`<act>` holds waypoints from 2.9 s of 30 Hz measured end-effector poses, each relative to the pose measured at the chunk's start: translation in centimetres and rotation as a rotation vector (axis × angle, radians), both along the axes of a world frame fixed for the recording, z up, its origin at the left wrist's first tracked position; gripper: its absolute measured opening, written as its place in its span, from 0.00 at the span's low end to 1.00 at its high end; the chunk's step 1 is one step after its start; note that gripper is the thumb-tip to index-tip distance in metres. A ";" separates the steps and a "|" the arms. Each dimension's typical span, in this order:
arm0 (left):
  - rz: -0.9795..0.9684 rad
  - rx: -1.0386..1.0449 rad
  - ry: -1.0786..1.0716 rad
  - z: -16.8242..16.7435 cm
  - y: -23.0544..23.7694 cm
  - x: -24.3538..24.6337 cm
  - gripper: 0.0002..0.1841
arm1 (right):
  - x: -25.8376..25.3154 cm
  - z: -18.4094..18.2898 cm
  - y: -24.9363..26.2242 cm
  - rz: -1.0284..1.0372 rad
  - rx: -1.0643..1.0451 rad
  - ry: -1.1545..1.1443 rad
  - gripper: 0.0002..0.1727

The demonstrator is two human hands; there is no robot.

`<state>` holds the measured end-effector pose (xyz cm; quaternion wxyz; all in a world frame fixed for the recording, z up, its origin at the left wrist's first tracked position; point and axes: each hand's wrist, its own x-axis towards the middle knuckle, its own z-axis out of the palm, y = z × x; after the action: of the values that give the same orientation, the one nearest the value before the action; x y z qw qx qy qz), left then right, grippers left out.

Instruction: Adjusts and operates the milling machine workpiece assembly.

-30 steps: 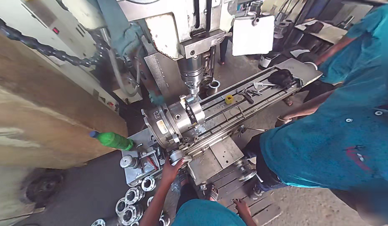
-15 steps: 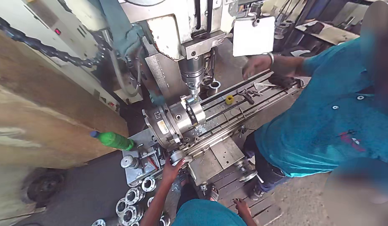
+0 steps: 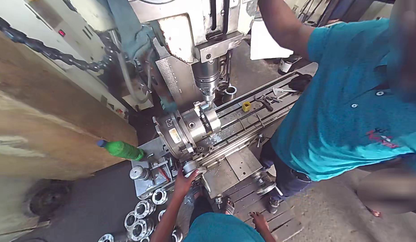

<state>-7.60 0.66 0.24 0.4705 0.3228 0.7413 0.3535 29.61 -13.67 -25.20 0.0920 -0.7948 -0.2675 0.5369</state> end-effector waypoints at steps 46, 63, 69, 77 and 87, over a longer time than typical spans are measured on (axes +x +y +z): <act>-0.004 -0.017 0.018 0.0 -0.1 0.0 0.49 | -0.2 0.4 0.2 -0.006 -0.003 0.014 0.17; 0.010 -0.016 0.006 0.4 0.0 0.2 0.50 | -0.1 -0.4 0.1 0.010 -0.009 0.000 0.17; 0.000 -0.011 0.021 0.3 0.0 0.1 0.49 | -0.2 -0.2 0.2 0.003 -0.010 -0.006 0.18; 0.000 -0.017 0.029 0.4 0.0 0.3 0.49 | -0.2 -0.1 0.2 -0.015 -0.012 0.008 0.18; 0.009 -0.012 0.011 0.3 0.0 0.2 0.50 | -0.1 -0.1 0.4 -0.002 -0.012 0.008 0.16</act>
<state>-7.38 0.70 0.56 0.4668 0.3186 0.7473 0.3494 29.52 -13.27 -25.29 0.0889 -0.7934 -0.2633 0.5415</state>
